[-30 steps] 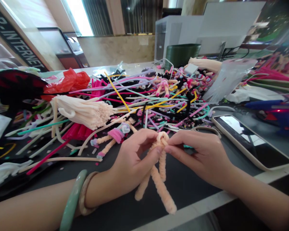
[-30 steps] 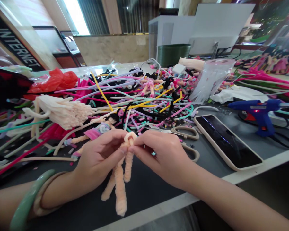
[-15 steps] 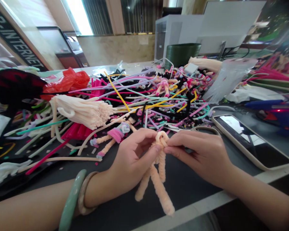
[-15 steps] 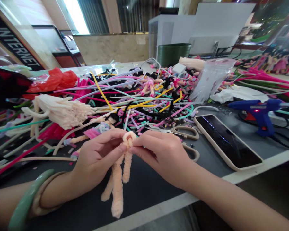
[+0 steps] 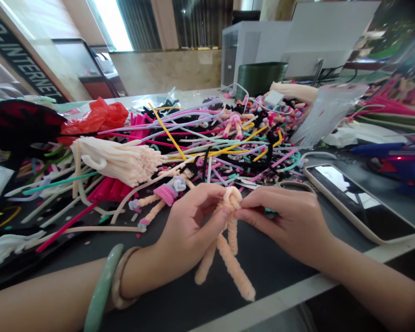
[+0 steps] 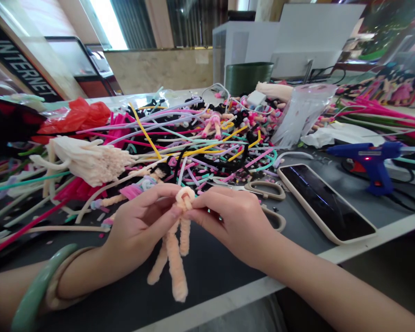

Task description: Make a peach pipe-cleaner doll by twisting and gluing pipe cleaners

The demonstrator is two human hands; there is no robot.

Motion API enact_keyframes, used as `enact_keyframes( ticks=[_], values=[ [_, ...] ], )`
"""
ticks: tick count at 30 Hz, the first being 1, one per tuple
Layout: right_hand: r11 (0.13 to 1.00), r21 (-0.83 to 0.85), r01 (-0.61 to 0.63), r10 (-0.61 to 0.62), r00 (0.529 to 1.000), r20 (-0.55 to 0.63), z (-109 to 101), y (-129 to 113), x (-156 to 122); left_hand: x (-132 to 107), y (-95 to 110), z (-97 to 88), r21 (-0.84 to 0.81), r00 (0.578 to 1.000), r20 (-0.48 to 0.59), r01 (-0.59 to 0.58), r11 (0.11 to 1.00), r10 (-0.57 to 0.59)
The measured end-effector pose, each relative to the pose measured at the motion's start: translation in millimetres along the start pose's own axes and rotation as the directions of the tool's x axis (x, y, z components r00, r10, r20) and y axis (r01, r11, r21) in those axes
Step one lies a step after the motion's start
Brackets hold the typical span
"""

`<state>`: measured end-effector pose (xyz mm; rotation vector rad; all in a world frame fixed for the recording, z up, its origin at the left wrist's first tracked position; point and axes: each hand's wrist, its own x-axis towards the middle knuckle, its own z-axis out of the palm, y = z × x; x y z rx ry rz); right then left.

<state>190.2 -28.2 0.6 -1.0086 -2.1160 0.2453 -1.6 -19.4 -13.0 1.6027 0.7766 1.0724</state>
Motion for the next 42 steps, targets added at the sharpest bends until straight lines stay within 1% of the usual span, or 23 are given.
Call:
enact_keyframes(
  ticks=[8,13,23,30,37,42],
  values=[
    [0.997,-0.021,-0.081,0.081,0.996,0.027,1.2,-2.3,1.9,0.0,-3.9,-0.9,0.08,1.0,-0.016,0.002,0.997,-0.001],
    [0.992,-0.051,-0.116,0.118,0.992,0.038,0.0,-3.4,-0.6,-2.9,-4.7,-1.2,0.094,0.999,-0.032,0.018,0.995,-0.015],
    [0.994,-0.073,-0.087,0.09,0.995,0.042,1.0,-2.0,-1.1,-2.0,-6.3,-0.5,0.086,0.999,-0.037,0.014,0.996,-0.011],
    [0.995,-0.044,-0.091,0.093,0.995,0.046,1.2,-1.2,-2.3,-1.2,-6.8,0.3,0.01,0.999,-0.031,0.032,0.999,-0.032],
    [0.981,0.01,-0.195,0.193,0.977,0.091,0.4,-3.5,1.6,-0.5,-6.7,0.4,0.02,0.999,-0.036,0.004,1.0,-0.003],
    [0.966,0.104,-0.236,0.225,0.968,0.107,0.0,-5.7,3.4,-1.2,-6.1,-0.2,0.012,0.999,-0.02,-0.03,0.999,0.03]
  ],
)
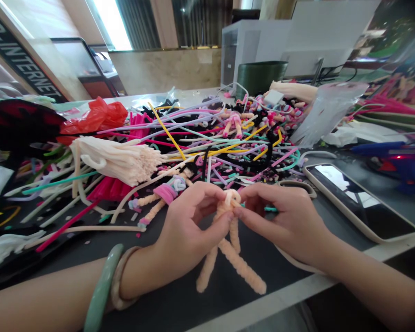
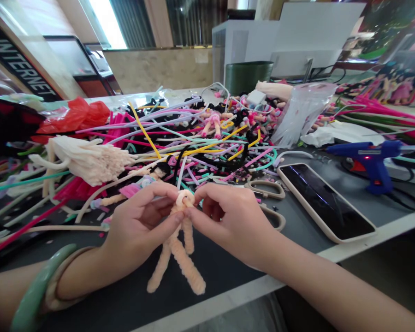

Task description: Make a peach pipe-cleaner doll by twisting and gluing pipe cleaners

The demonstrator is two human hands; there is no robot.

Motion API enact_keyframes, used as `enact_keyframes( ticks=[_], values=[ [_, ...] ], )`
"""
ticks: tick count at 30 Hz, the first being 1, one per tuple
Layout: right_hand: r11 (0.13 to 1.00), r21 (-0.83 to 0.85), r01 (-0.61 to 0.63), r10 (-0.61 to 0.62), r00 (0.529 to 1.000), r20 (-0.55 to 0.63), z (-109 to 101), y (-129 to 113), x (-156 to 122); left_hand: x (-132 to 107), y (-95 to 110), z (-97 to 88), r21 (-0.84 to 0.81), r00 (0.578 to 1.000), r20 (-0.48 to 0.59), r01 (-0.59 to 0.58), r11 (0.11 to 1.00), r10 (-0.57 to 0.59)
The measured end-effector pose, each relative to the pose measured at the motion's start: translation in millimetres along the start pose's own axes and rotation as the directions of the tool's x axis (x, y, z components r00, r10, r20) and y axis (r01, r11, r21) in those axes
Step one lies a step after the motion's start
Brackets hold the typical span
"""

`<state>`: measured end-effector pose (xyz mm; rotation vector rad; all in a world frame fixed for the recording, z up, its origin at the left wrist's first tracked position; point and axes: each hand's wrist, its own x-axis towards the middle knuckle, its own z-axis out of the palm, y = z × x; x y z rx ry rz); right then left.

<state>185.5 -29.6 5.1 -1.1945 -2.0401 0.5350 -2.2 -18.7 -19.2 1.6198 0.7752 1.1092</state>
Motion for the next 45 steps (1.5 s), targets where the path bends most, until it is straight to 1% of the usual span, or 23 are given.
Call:
enact_keyframes(
  ticks=[6,7,9,13,22,35,45],
  values=[
    [0.991,0.122,-0.05,0.042,0.997,0.066,-0.5,-0.4,-0.2,0.7,-1.2,0.0,-0.004,1.0,0.024,-0.011,1.0,0.011],
    [0.99,0.132,-0.056,0.046,0.996,0.075,-0.8,-0.4,-0.4,0.7,-1.3,0.1,-0.005,0.999,0.04,-0.018,1.0,0.018],
    [0.988,0.139,-0.068,0.056,0.994,0.09,-1.2,-0.7,-0.7,0.5,-1.3,0.2,-0.016,0.999,0.04,-0.002,1.0,0.002],
    [0.987,0.138,-0.082,0.067,0.992,0.107,-1.8,-1.0,-0.9,-0.4,-1.1,-0.1,-0.031,0.999,0.04,-0.014,0.999,0.016],
    [0.985,0.169,-0.037,0.025,0.997,0.07,-1.8,0.1,1.3,-0.9,-0.4,-2.0,-0.006,0.999,0.048,-0.009,1.0,0.01],
    [0.99,0.137,-0.046,0.04,0.998,0.048,-2.2,3.0,2.1,-1.2,-0.9,-2.4,0.012,1.0,0.023,0.0,1.0,0.0],
    [0.974,0.195,-0.116,0.118,0.993,0.004,-3.5,0.8,1.0,1.8,-0.2,-1.5,-0.025,0.999,0.002,0.033,0.999,-0.033]
  ],
)
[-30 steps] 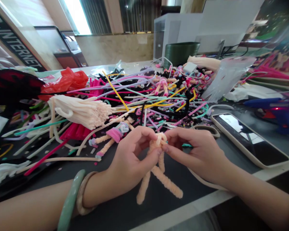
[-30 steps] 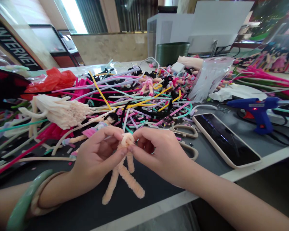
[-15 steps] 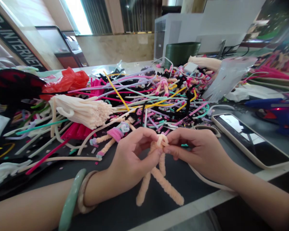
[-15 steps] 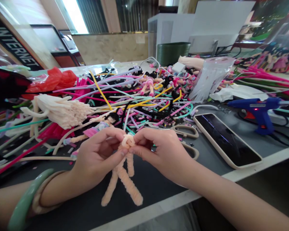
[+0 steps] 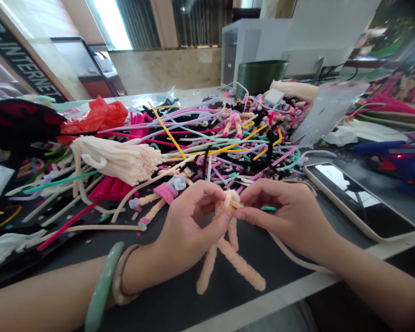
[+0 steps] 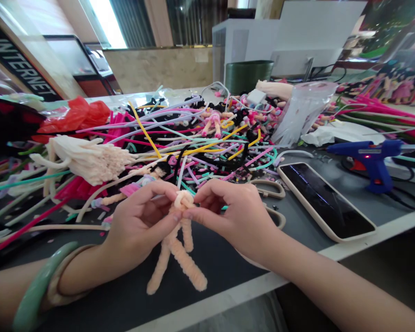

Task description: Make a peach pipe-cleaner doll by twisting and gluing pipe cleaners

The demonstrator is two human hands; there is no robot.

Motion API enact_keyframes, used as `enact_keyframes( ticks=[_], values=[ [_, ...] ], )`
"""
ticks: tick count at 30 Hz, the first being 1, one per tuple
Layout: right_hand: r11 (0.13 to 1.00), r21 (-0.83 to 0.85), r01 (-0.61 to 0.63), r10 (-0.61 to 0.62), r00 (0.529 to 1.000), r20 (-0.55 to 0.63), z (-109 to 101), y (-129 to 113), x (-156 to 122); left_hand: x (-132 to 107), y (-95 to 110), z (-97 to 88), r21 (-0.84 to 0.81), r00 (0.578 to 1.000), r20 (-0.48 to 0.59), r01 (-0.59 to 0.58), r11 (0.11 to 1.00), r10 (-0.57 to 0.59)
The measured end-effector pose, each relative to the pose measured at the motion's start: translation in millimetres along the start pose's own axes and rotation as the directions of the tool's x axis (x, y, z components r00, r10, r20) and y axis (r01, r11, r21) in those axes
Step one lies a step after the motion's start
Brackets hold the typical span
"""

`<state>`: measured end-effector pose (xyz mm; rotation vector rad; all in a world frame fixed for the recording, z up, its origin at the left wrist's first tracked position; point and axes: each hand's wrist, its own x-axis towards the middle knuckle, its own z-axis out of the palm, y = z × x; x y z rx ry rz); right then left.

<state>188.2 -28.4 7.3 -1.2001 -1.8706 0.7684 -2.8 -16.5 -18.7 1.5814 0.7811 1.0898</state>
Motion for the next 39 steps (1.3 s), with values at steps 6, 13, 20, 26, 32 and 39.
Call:
enact_keyframes(
  ticks=[6,13,20,26,32,39],
  values=[
    [0.995,0.09,-0.041,0.048,0.996,-0.078,-0.7,-1.1,0.4,0.0,3.3,0.5,-0.056,0.999,0.002,0.04,0.998,-0.04],
    [0.99,0.12,-0.068,0.079,0.993,-0.093,0.4,-0.1,0.9,5.3,4.3,0.6,-0.127,0.997,-0.014,0.073,0.989,-0.075],
    [0.976,0.206,-0.063,0.082,0.993,-0.085,1.1,0.8,0.4,4.9,5.0,0.2,-0.176,0.996,0.021,0.087,0.981,-0.085],
    [0.972,0.224,-0.069,0.084,0.995,-0.06,1.1,1.1,1.1,4.5,4.9,-0.7,-0.174,0.997,0.022,0.075,0.982,-0.073],
    [0.977,0.204,-0.056,0.062,0.998,-0.021,0.9,0.5,-0.3,3.7,4.6,-0.3,-0.192,0.998,0.021,0.062,0.979,-0.059],
    [0.988,0.147,-0.04,0.034,0.998,0.044,0.9,-0.4,0.5,4.7,3.0,-0.4,-0.208,0.999,0.017,0.035,0.977,-0.032]
  ],
)
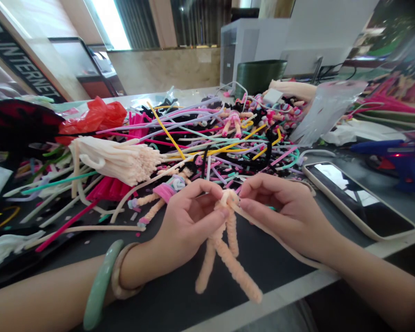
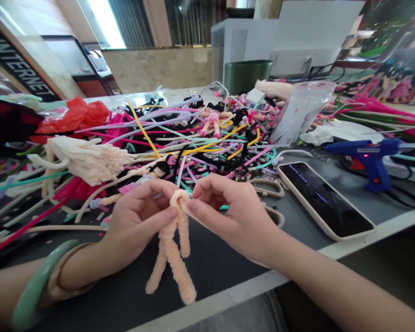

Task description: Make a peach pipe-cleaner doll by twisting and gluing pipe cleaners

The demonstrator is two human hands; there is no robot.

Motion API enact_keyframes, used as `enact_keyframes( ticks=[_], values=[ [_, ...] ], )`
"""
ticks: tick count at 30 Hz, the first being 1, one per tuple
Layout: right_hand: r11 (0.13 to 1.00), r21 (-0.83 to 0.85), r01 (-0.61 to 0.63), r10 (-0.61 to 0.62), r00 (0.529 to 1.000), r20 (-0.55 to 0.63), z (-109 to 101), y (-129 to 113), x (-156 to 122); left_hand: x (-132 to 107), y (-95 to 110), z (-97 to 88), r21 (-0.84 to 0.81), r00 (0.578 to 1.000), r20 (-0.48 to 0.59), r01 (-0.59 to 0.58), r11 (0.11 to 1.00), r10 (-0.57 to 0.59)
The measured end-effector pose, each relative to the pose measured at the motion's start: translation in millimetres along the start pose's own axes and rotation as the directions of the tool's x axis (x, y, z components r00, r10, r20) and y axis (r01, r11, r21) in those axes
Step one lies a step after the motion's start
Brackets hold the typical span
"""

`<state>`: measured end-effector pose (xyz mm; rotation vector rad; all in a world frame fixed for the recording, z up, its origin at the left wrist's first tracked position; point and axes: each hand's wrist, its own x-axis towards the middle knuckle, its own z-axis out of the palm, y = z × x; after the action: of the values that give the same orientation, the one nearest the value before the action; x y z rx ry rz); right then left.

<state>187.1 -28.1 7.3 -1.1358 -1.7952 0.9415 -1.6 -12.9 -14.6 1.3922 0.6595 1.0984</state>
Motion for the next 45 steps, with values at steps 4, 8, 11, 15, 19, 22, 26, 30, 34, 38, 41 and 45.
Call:
enact_keyframes(
  ticks=[4,8,11,15,19,22,26,30,34,38,41,45],
  values=[
    [0.999,-0.035,0.005,-0.002,0.996,0.093,-0.2,-0.3,0.4,1.4,-0.1,-0.3,0.004,0.999,-0.002,-0.033,0.999,0.033],
    [0.997,-0.082,-0.004,0.011,0.996,0.088,-1.4,0.3,0.3,1.2,-0.9,-0.6,0.036,0.998,-0.027,-0.052,0.998,0.053],
    [0.998,-0.051,-0.044,0.048,0.996,0.079,-1.8,1.8,0.8,0.3,-1.7,-0.7,0.078,0.996,-0.034,-0.084,0.993,0.087],
    [0.989,0.096,-0.109,0.099,0.99,0.1,-1.3,3.5,1.2,-1.0,-2.2,-0.8,0.14,0.986,-0.014,-0.163,0.977,0.167],
    [0.984,0.129,-0.121,0.123,0.992,-0.007,-1.8,2.9,2.2,-2.3,-2.3,-1.2,0.16,0.979,0.019,-0.204,0.966,0.204],
    [0.988,0.122,-0.09,0.088,0.996,0.019,-2.5,2.3,2.6,-3.1,-2.2,-1.2,0.173,0.975,0.029,-0.223,0.959,0.222],
    [0.995,0.094,-0.042,0.036,0.997,0.067,-2.2,1.9,1.1,-3.6,-1.9,-1.5,0.171,0.975,0.037,-0.221,0.96,0.218],
    [0.997,0.075,-0.032,0.026,0.996,0.08,-1.3,1.8,0.5,-3.4,-2.3,-1.9,0.168,0.974,0.045,-0.226,0.959,0.221],
    [0.994,0.104,-0.042,0.038,0.998,0.046,-0.5,2.3,1.5,-2.0,-3.1,-1.4,0.185,0.971,0.04,-0.238,0.954,0.235],
    [0.992,0.124,-0.017,0.008,0.997,0.072,-0.6,1.8,1.3,-1.3,-2.9,-1.4,0.194,0.972,0.032,-0.236,0.952,0.235],
    [0.992,0.125,-0.013,0.004,0.997,0.075,-1.2,1.2,0.9,-2.1,-2.6,-1.9,0.2,0.972,0.029,-0.234,0.951,0.233],
    [0.993,0.116,-0.031,0.023,0.997,0.072,-1.5,1.4,1.1,-4.1,-2.6,-2.3,0.191,0.98,0.032,-0.199,0.961,0.196]
  ],
)
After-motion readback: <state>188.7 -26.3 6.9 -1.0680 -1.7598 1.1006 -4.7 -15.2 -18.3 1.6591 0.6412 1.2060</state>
